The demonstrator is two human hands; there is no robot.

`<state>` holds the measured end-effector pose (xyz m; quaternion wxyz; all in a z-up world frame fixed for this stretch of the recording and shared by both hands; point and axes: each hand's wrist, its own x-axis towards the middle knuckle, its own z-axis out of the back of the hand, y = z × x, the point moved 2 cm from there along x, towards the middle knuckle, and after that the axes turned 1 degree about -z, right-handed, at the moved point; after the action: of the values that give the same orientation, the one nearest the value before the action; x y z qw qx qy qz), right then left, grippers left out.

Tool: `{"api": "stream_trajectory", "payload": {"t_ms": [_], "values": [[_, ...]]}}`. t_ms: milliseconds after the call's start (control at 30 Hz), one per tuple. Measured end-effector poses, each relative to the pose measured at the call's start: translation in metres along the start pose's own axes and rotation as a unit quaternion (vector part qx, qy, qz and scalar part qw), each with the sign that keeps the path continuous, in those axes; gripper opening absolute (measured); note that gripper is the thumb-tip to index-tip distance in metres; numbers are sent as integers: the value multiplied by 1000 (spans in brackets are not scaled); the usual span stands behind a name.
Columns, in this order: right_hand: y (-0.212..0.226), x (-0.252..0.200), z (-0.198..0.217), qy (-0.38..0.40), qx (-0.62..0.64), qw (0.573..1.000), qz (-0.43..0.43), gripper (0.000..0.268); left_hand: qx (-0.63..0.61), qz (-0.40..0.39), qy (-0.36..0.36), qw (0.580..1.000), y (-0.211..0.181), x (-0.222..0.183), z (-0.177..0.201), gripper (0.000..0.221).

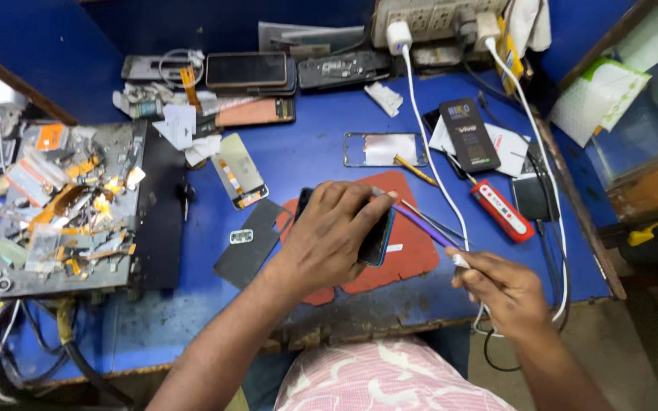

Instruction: The person handles multiple smartphones and a loose motherboard on a cluttered workbench. They connect a charging cable to a phone, use a metal tool to pry at the device's edge, and repeatedly pick up and inspect the phones and the motherboard. The person also handles a phone screen component and a power bank.

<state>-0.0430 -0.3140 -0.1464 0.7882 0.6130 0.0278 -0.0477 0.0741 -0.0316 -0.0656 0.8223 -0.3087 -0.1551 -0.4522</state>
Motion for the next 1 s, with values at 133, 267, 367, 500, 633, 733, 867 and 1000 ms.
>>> {"api": "stream_trajectory", "payload": {"t_ms": [133, 267, 367, 500, 633, 733, 867, 1000], "values": [[43, 31, -33, -36, -119, 983, 135, 27, 41, 46, 26, 998, 11, -11, -20, 70], [67, 50, -57, -23, -135, 976, 167, 25, 49, 77, 35, 995, 21, -28, -31, 80], [74, 54, -65, 12, -121, 981, 153, 22, 42, 93, 23, 995, 25, -40, -38, 73], [79, 57, -72, 22, -141, 978, 150, 17, 38, 91, 17, 995, 30, -46, -43, 72], [77, 58, -75, 26, -129, 982, 134, 16, 37, 95, 31, 994, 30, -52, -46, 72], [77, 56, -73, 25, -157, 976, 149, 16, 53, 88, 23, 994, 32, -52, -50, 63], [78, 57, -73, 28, -181, 972, 146, 14, 70, 83, 30, 994, 31, -53, -51, 56], [84, 56, -71, 43, -225, 959, 168, 12, 134, 57, 64, 987, 27, -50, -50, 50]]}}
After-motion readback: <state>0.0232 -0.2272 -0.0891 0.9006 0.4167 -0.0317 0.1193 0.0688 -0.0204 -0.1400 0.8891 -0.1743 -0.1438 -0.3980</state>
